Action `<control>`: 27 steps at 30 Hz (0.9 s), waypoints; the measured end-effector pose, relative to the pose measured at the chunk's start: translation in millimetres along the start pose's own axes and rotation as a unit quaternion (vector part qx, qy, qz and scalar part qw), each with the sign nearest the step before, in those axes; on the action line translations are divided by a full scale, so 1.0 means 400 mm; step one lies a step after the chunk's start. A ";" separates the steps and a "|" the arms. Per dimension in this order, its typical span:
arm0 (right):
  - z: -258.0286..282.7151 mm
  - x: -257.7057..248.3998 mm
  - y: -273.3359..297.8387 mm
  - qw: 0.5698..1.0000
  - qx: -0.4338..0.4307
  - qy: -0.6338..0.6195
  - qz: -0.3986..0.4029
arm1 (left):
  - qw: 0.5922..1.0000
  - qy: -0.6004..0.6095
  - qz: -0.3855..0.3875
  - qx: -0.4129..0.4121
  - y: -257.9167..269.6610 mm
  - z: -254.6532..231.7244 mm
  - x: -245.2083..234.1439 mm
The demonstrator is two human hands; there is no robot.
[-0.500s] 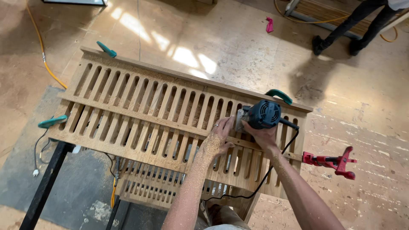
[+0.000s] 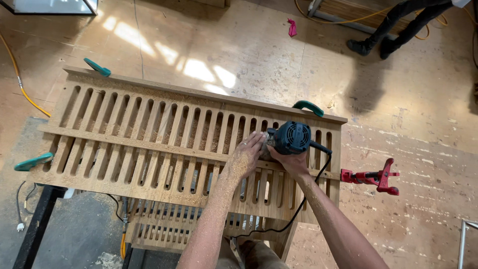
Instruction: The person uses a handheld electric router to smooth the edges of a large wooden slatted panel clamped to a workbench. The person moves the tool steadily along the top edge while another person briefly vacuums sawdust nearby.
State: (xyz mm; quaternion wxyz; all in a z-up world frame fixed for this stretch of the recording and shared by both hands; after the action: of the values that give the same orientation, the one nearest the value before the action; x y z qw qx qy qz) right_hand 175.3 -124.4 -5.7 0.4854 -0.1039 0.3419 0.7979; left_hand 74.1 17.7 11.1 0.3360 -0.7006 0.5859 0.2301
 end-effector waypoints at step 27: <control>0.132 -0.043 -0.194 0.986 -0.160 -0.040 0.013 | 0.998 0.016 -0.032 -0.053 -0.064 0.041 0.011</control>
State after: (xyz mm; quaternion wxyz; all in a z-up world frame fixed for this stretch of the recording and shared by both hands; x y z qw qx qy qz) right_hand 258.5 -79.6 7.8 0.4654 -0.1435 0.1914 0.8522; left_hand 100.9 29.1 2.2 0.2963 -0.7397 0.5549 0.2391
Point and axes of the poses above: each hand's wrist, its own y-axis away from the middle knuckle, its own x-axis out of the palm, z = x × y, the point moved 5 cm from there along -y, towards the middle knuckle, and after that the axes turned 3 degrees about x, right-handed, at the moved point
